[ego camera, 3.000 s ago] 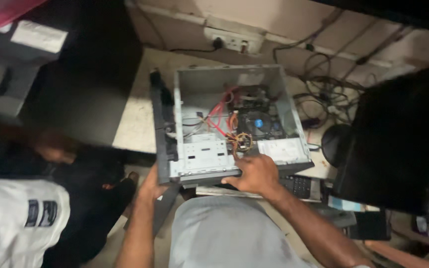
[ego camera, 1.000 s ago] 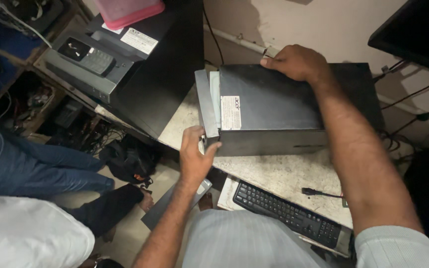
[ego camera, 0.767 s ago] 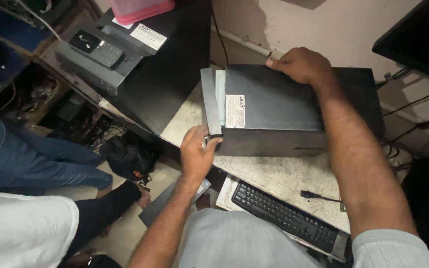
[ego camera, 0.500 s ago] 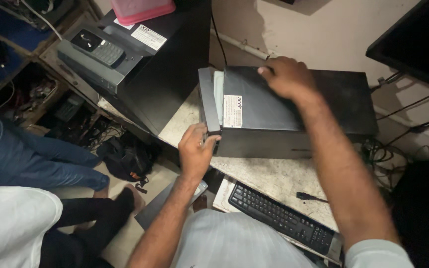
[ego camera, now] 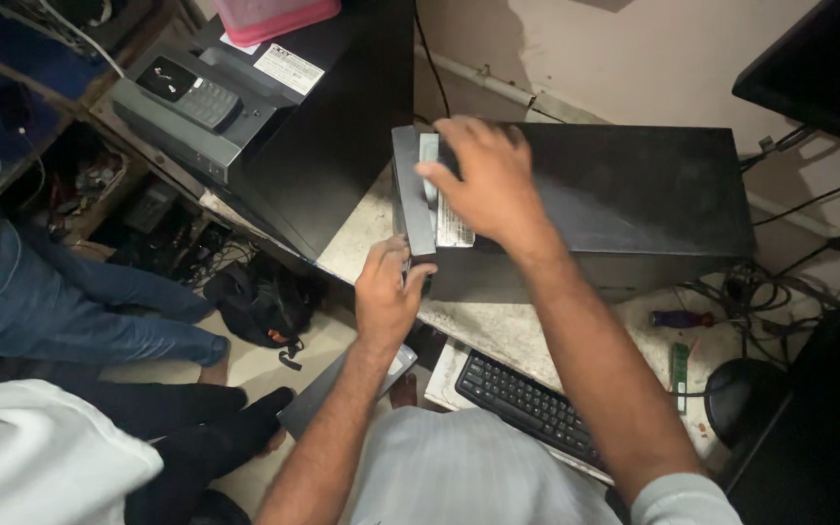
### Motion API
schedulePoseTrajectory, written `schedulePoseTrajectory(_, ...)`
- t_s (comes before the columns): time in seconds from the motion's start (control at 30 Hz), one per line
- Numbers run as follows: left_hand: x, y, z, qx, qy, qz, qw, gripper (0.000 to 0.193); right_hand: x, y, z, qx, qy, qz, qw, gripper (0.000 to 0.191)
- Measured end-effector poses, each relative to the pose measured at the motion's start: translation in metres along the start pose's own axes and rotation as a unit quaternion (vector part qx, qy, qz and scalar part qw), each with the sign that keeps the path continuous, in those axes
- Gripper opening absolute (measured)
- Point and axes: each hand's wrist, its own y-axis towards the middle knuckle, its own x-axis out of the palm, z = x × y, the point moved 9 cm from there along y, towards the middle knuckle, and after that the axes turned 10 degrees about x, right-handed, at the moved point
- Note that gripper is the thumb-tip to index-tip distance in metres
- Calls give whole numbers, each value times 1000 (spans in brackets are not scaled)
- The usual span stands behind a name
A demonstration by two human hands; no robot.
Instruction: The person works on an open desktop computer case on a workbench. They set down a container of screws, use a screwdriver to fasten components inside the case, reposition the case on the bench, and connect and arrange internal cables by hand.
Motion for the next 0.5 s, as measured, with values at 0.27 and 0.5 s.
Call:
schedulePoseTrajectory(0.27,2,-20,-13,-24,-65,64,996,50,42,65,-27,37,-24,-99,994,80)
schedulePoseTrajectory(0.5,54,-76,-105,-354,-317,10,880,104,57,68,-17,83,-67,-135,985,44)
